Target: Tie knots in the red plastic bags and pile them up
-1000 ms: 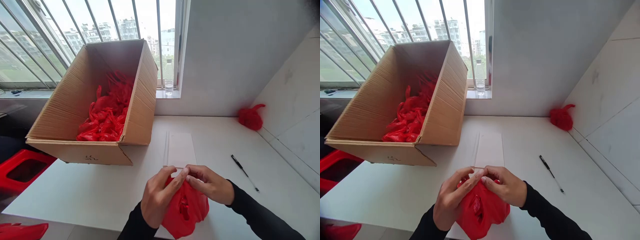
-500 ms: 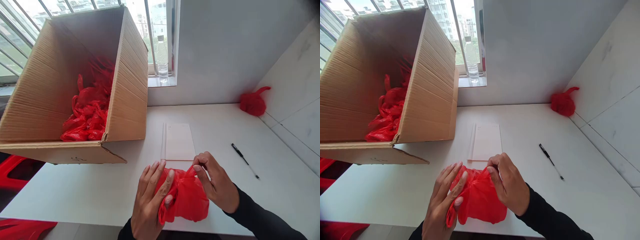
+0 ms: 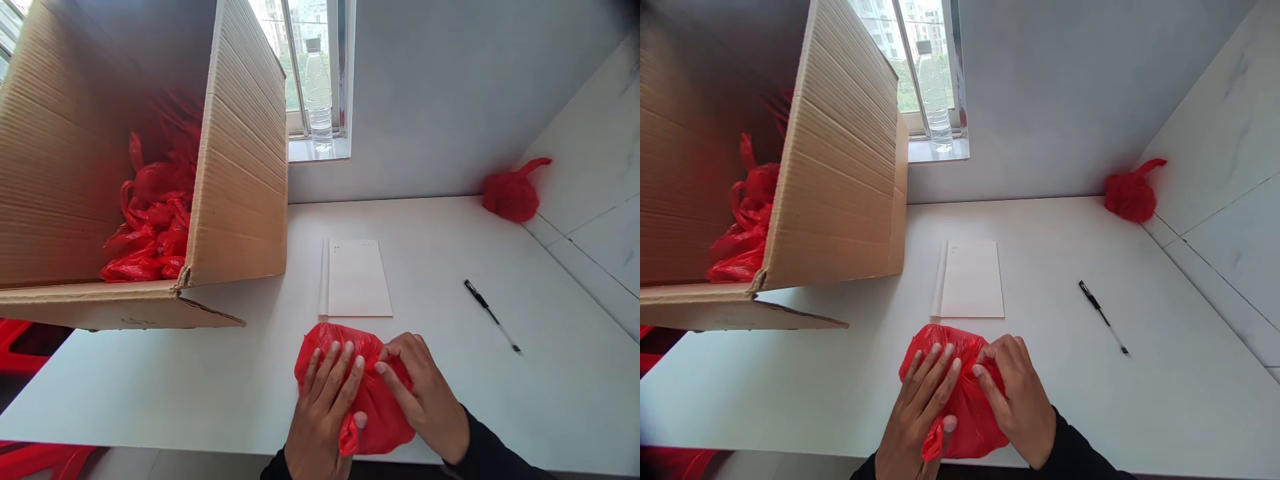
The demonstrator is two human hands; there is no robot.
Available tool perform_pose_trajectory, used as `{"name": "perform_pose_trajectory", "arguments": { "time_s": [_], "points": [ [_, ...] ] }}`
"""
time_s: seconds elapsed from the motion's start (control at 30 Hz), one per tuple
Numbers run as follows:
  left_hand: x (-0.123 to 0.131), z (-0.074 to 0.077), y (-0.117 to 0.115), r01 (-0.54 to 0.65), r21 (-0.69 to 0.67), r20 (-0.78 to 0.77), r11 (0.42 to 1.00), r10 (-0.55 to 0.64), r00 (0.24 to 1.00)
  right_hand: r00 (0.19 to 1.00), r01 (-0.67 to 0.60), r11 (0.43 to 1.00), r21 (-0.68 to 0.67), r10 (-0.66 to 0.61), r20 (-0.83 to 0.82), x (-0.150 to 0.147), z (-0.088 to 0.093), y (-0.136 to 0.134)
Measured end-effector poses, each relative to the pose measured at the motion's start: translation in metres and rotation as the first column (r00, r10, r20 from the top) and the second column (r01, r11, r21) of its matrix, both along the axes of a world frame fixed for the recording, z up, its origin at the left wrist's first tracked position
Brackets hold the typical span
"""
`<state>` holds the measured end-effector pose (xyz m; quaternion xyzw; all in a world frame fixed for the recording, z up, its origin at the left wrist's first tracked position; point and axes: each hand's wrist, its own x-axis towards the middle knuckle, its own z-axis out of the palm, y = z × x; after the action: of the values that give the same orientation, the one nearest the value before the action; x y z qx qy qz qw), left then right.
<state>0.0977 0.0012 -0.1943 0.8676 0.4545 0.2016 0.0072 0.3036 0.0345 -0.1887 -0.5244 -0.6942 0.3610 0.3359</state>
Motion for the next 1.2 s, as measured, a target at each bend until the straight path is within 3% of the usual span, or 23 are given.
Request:
{"name": "perform_pose_trajectory", "arguments": {
  "time_s": [0.07,0.2,0.4,0.5,0.63,0.73,0.87,0.97,1.07,1.2],
  "points": [
    [0.006,-0.008,0.003,-0.037,-0.007,-0.075,0.999,0.037,0.996,1.000,0.020,0.997,0.076,-0.021,0.015,-0.007,-0.015,-0.006],
    [0.011,-0.020,0.005,-0.075,0.020,-0.134,0.997,0.077,0.988,1.000,-0.015,0.997,0.071,0.015,-0.002,-0.015,-0.043,-0.018],
    [0.015,-0.023,0.006,-0.081,0.032,-0.079,0.996,0.083,0.993,0.998,-0.045,0.999,0.010,0.044,0.038,-0.016,-0.058,-0.023],
    [0.011,-0.021,0.004,-0.072,-0.065,-0.029,0.995,0.071,0.997,0.998,-0.035,0.999,-0.018,0.034,-0.062,-0.011,-0.051,-0.022],
    [0.004,-0.011,-0.003,-0.174,-0.192,0.266,0.966,0.222,0.938,0.956,0.030,0.990,-0.139,-0.069,-0.284,-0.003,-0.023,-0.022],
    [0.000,0.003,-0.005,-0.236,-0.233,0.418,0.944,0.316,0.852,0.867,0.073,0.951,-0.302,-0.210,-0.451,-0.003,0.005,-0.020],
    [-0.003,0.015,-0.004,-0.296,-0.241,0.471,0.924,0.378,0.797,0.698,0.032,0.939,-0.342,-0.266,-0.665,-0.010,0.031,-0.011],
    [-0.011,0.010,-0.003,-0.329,-0.143,0.426,0.934,0.358,0.831,0.611,-0.078,0.933,-0.351,-0.233,-0.756,-0.011,0.032,-0.002],
    [-0.022,-0.004,-0.003,-0.369,-0.022,0.316,0.929,0.357,0.879,0.595,-0.142,0.901,-0.409,-0.253,-0.763,-0.007,0.020,0.004],
    [-0.032,-0.015,-0.005,-0.443,-0.100,0.245,0.891,0.453,0.857,0.636,-0.107,0.855,-0.507,-0.333,-0.696,-0.001,0.002,0.005]
  ]
}}
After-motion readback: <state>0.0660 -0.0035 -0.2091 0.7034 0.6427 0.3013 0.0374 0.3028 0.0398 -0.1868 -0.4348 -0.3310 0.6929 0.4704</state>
